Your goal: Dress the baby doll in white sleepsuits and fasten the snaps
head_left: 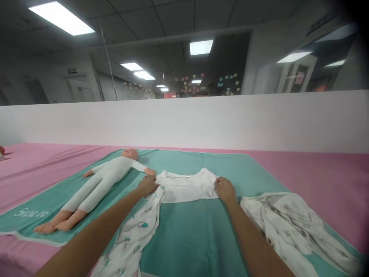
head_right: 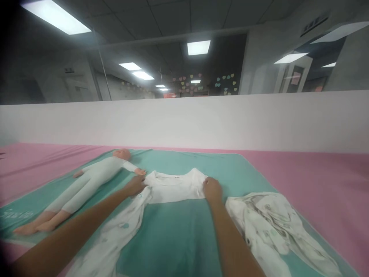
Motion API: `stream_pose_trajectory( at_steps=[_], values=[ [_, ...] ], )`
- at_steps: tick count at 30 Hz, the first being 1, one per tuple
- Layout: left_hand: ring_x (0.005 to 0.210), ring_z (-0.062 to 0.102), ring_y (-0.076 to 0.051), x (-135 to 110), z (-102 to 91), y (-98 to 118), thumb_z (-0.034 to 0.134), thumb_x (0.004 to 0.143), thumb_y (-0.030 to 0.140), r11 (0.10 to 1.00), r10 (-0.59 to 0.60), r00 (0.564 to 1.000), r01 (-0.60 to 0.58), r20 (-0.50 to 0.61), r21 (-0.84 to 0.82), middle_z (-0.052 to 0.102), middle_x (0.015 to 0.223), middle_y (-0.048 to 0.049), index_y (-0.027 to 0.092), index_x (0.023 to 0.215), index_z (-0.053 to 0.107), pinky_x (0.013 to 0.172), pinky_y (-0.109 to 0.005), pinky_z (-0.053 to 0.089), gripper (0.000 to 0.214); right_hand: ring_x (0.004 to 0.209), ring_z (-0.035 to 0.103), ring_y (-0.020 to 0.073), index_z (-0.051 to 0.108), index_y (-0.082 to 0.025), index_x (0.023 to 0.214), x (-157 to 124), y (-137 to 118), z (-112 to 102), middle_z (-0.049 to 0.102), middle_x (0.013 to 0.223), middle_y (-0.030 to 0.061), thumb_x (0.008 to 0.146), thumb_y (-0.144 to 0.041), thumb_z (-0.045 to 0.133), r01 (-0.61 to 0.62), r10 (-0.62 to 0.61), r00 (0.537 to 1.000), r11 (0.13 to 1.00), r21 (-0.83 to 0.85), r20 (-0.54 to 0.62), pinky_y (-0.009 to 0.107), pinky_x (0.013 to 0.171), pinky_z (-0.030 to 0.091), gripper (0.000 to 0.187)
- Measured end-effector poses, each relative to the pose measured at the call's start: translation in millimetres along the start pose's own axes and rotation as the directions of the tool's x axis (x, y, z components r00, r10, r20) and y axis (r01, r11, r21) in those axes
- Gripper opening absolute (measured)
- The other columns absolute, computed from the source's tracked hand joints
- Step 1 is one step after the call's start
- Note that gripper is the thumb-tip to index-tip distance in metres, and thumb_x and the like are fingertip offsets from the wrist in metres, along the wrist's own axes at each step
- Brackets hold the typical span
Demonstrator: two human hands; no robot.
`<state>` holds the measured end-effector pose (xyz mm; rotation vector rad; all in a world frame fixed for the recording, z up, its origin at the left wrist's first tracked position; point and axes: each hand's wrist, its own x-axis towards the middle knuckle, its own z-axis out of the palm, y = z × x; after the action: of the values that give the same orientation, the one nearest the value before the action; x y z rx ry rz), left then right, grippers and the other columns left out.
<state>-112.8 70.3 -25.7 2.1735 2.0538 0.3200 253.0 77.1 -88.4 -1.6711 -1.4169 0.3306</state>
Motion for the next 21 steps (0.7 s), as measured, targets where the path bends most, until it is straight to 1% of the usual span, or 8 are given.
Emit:
stream_pose_trajectory(
  at_steps=[3,6,8,10,11,13,17,21],
  values=[
    [0.092,0.057,-0.027,2,-4.6,18,0.057,0.071,0.020,1.000,-0.011,0.999,0.010,-0.047,-0.028,0.061,0.097,-0.0120,0.016,0.090,0.053,0.075,-0.034,0.041,0.020,0.085,0.055,0.0228,0.056,-0.021,0.078,0,-4,3,0.063,0.087,0.0070,0.077,-0.039,0.048,-0.022,0.018,1.000,0.980,0.196,0.024,0.035,0.076,0.040,0.020],
    [0.098,0.055,-0.024,-8,-17.2,54,0.051,0.076,0.018,0.998,0.007,0.988,-0.017,-0.152,-0.066,0.059,0.105,-0.0102,0.019,0.104,0.049,0.078,-0.032,0.041,0.028,0.081,0.058,0.0200,0.058,-0.021,0.086,-9,-17,7,0.065,0.092,0.0069,0.079,-0.049,0.046,-0.045,-0.018,0.988,0.916,0.400,0.151,0.031,0.069,0.045,0.032],
    [0.103,0.054,-0.021,-19,-25.8,88,0.047,0.080,0.023,0.989,0.051,0.980,-0.077,-0.191,-0.129,0.057,0.113,-0.0079,0.021,0.114,0.045,0.080,-0.029,0.042,0.034,0.077,0.060,0.0184,0.059,-0.020,0.088,-18,-28,9,0.066,0.092,0.0069,0.079,-0.053,0.048,-0.135,-0.099,0.935,0.791,0.597,0.342,0.030,0.064,0.047,0.035],
    [0.101,0.056,-0.020,-30,-32.0,123,0.051,0.079,0.028,0.872,0.256,0.965,-0.258,-0.060,-0.416,0.055,0.119,-0.0076,0.023,0.121,0.044,0.080,-0.028,0.045,0.043,0.071,0.061,0.0169,0.058,-0.020,0.087,-25,-36,11,0.066,0.087,0.0065,0.077,-0.053,0.054,-0.325,-0.205,0.828,0.583,0.744,0.522,0.029,0.061,0.048,0.035],
    [0.101,0.056,-0.020,-34,-33.4,138,0.051,0.079,0.032,0.779,0.398,0.917,-0.319,0.033,-0.540,0.054,0.122,-0.0074,0.024,0.125,0.043,0.080,-0.028,0.046,0.047,0.067,0.061,0.0159,0.057,-0.019,0.084,-28,-38,12,0.065,0.083,0.0058,0.076,-0.052,0.057,-0.418,-0.240,0.781,0.486,0.767,0.577,0.028,0.059,0.048,0.034],
    [0.111,0.052,-0.022,-40,-32.2,158,0.054,0.078,0.036,0.686,0.484,0.873,-0.344,0.049,-0.641,0.051,0.128,-0.0076,0.025,0.129,0.042,0.085,-0.030,0.045,0.054,0.060,0.058,0.0137,0.055,-0.019,0.078,-30,-40,14,0.063,0.073,0.0033,0.074,-0.049,0.061,-0.521,-0.229,0.747,0.381,0.764,0.624,0.026,0.055,0.047,0.031],
    [0.125,0.037,-0.030,-39,-11.1,156,0.068,0.064,0.036,0.830,0.268,0.963,-0.219,0.021,-0.514,0.035,0.142,-0.0129,0.020,0.134,0.036,0.096,-0.036,0.039,0.079,0.063,0.060,0.0138,0.056,-0.019,0.074,-28,-37,16,0.063,0.073,0.0029,0.074,-0.040,0.064,-0.555,-0.173,0.751,0.356,0.751,0.637,0.026,0.059,0.049,0.023],
    [0.112,0.049,-0.030,-40,18.0,139,0.071,0.057,0.043,0.895,0.165,0.977,-0.089,0.139,-0.437,0.049,0.129,-0.0155,0.014,0.133,0.034,0.084,-0.032,0.044,0.089,0.081,0.062,0.0165,0.062,-0.018,0.087,-33,-43,9,0.066,0.092,0.0060,0.075,-0.039,0.064,-0.517,-0.299,0.669,0.470,0.715,0.680,0.028,0.073,0.049,0.024]
  ],
)
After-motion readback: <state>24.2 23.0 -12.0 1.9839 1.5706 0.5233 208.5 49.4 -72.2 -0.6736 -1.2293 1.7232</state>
